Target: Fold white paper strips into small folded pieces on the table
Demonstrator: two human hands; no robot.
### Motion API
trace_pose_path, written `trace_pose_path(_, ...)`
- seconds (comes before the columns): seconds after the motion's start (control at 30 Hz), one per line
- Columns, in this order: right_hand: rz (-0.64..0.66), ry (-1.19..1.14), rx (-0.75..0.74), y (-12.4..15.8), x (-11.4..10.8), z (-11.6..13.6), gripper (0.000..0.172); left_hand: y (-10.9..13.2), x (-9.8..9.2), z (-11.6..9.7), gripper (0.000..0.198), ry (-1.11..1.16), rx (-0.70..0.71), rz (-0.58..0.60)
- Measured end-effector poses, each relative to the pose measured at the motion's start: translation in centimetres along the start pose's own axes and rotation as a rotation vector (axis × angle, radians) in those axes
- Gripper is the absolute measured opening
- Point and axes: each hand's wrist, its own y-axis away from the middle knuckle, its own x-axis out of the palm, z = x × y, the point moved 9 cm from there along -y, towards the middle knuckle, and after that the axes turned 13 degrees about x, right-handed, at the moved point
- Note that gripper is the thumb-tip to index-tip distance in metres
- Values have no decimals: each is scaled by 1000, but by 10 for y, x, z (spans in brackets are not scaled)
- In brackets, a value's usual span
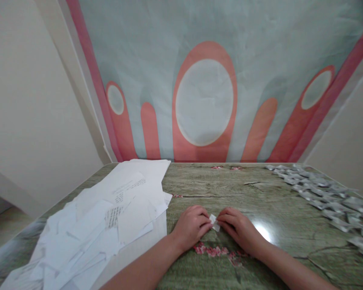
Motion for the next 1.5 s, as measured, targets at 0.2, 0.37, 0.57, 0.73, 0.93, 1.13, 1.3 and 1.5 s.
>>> trace_pose_path(0.2, 2, -94, 75, -4, 2, -10, 15, 3, 0, 13, 7, 104, -135, -50)
trace_pose_path(0.37, -2, -111, 129, -7, 5, -19, 17, 3, 0, 22, 5, 138, -227, -79)
trace_pose_path(0.57, 9, -139, 165, -11, 7, -24, 19, 4, 0, 28, 6, 169, -267, -111)
trace_pose_path(0.73, 86, -211, 121, -8, 2, -16, 13, 6, 1, 30, 6, 187, -272, -112)
trace_pose_path(0.93, 85, -250, 120, -8, -1, -16, 15, 5, 1, 31, 4, 216, -286, -116)
trace_pose_path(1.13, 89, -247, 176, -11, 2, -22, 17, 7, 0, 31, 6, 182, -281, -117)
trace_pose_path(1.3, 103, -251, 196, -13, 2, -21, 17, 7, 1, 30, 9, 153, -285, -106)
trace_pose_path(1.5, 120, -251, 210, -14, 4, -22, 18, 8, 0, 27, 9, 109, -310, -110)
